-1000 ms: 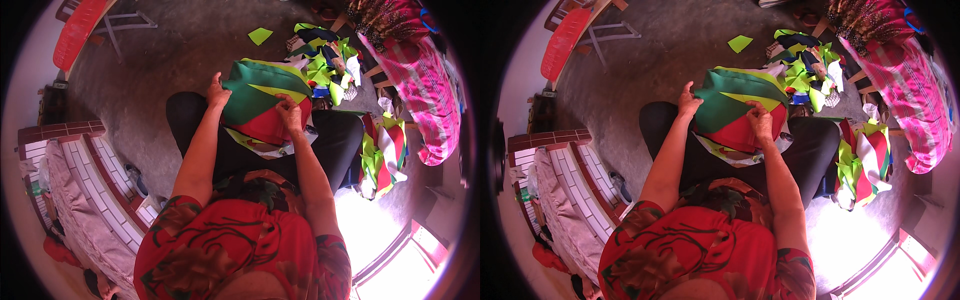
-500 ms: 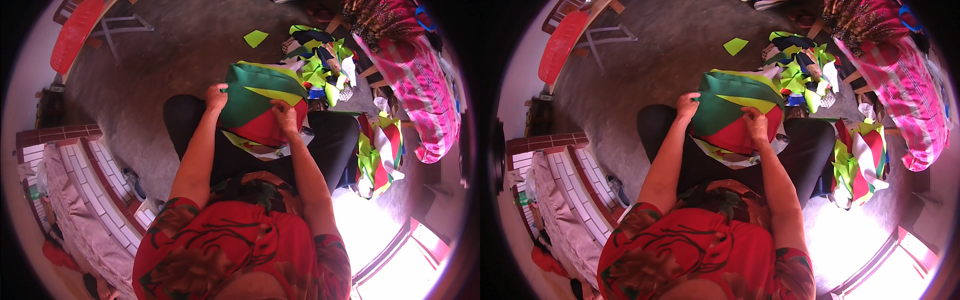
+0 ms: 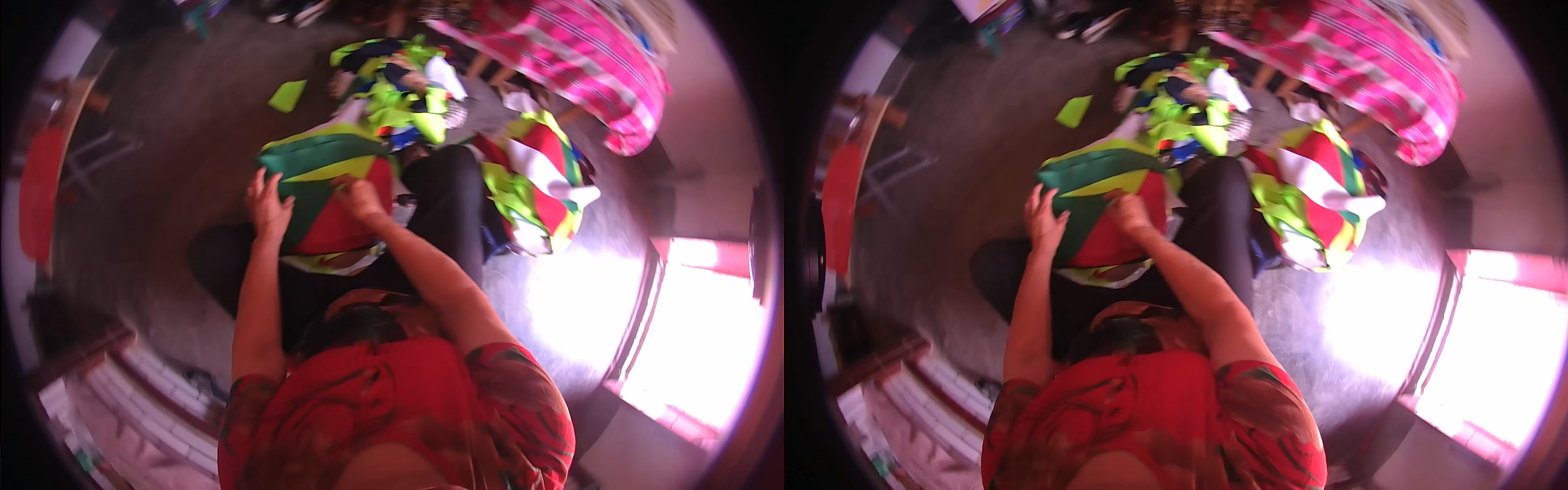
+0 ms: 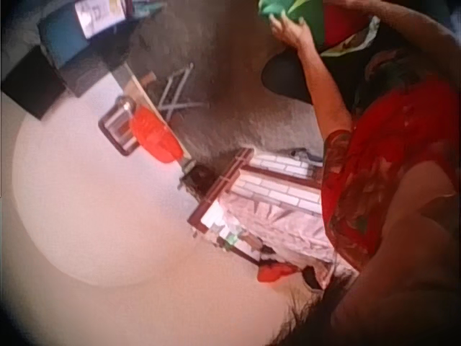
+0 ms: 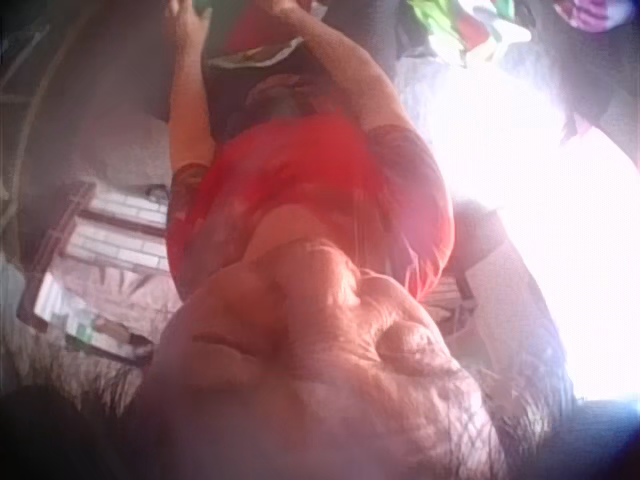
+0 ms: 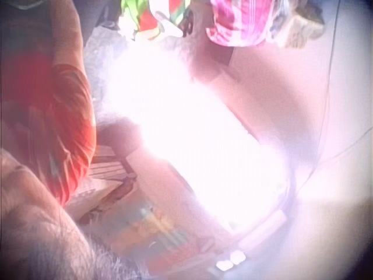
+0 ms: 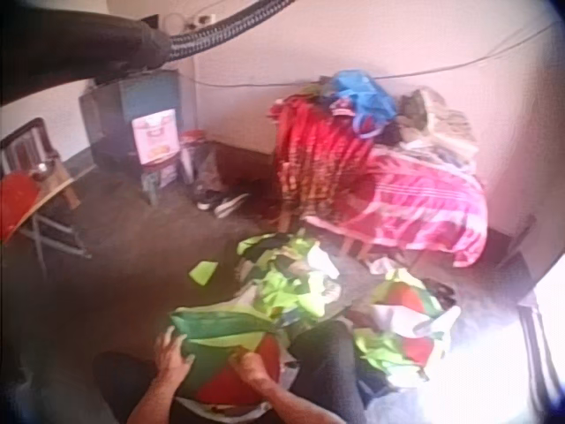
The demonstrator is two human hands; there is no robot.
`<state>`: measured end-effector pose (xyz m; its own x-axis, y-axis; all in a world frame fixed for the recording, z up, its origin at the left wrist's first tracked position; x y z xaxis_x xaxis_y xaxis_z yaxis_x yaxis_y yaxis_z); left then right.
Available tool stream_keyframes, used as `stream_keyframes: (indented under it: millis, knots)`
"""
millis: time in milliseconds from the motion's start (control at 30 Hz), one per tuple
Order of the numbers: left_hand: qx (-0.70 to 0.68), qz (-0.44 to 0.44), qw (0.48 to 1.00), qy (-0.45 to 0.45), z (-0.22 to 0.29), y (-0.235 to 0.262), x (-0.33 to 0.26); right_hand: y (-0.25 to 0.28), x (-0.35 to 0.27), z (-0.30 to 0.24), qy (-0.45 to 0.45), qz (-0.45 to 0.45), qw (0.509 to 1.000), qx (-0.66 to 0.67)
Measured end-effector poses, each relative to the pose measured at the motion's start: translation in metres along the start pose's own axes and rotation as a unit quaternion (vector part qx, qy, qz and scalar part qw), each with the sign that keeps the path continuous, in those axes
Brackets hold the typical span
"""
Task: The person sits on the floor and sorts through a pile of colorful fabric pieces, picking up and examining individual pieces of various colors and sizes. They handle the fabric by hand, moving pieces from one pile to another.
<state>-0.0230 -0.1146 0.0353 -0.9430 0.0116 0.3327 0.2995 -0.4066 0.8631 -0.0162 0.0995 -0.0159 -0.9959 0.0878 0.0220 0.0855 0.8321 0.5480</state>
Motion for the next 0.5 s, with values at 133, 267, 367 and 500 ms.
stream_keyframes:
  millis: [133, 267, 367, 500]
  knots:
    - [0.009, -0.04, 0.997, -0.059, 0.003, -0.015, -0.001, 0.006, -0.003, -0.022, 0.007, -0.013, 0.999, -0.052]
    - [0.007, -0.084, 0.996, -0.033, -0.007, -0.031, -0.006, 0.06, -0.009, -0.082, 0.069, -0.017, 0.996, 0.051]
    - [-0.015, -0.09, 0.995, -0.038, -0.008, -0.031, -0.006, 0.127, -0.017, -0.133, 0.089, -0.002, 0.981, 0.172]
    - [-0.014, -0.084, 0.996, -0.041, -0.01, -0.033, -0.006, 0.216, -0.034, -0.13, 0.098, 0.106, 0.979, 0.145]
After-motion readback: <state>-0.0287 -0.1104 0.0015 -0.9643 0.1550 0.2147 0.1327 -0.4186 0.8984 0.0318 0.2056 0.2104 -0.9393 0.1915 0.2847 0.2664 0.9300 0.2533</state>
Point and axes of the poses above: each hand's wrist, its own x-axis towards the middle knuckle, its own y-axis out of the back of the hand, z = x × y, the point moved 4 cm from there along x, towards the middle knuckle, and after that the axes turned 8 degrees about z, right-handed, at the moved point
